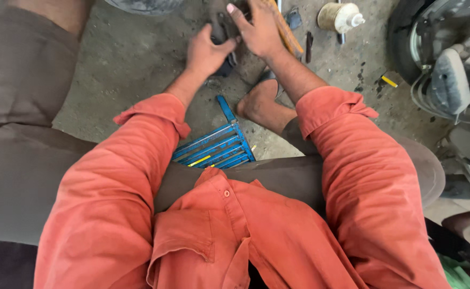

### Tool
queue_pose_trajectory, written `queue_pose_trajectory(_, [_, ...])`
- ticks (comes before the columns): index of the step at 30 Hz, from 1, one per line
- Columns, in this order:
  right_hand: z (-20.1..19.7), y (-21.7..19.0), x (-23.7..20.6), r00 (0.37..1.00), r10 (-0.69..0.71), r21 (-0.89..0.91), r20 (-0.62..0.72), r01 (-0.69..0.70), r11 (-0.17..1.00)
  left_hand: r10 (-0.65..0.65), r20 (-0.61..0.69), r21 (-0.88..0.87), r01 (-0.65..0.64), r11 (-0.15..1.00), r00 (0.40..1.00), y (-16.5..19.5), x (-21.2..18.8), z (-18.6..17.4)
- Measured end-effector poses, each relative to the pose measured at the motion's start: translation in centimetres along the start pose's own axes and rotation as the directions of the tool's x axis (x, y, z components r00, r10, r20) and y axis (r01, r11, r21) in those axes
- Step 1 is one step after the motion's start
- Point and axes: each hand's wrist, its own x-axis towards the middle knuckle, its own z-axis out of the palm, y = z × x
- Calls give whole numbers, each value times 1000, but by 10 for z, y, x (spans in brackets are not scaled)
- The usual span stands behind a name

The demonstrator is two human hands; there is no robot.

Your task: The person removes a motorcycle wheel, uses a hammer and punch to drive out a bearing from the hub, and then cleans the brake assembly with a rag. The person then uses a hammer to tap a metal part on the brake assembly.

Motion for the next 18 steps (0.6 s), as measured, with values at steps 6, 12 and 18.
queue_pose_trajectory(6, [-12, -36, 12, 826, 423, 568, 372, -564, 600, -40, 4, 403, 35, 914, 999, 65, -32, -34])
queue_pose_trajectory(12, [-91, -116, -40, 881, 78, 517, 466, -343, 784, 106, 63, 211, -117, 971, 992, 141, -118, -120])
queue_pose_trajectory(18, [-132, -210, -125, 900, 95, 465, 426, -307, 830, 311, 86, -59, -306, 950, 947, 189, -212, -174])
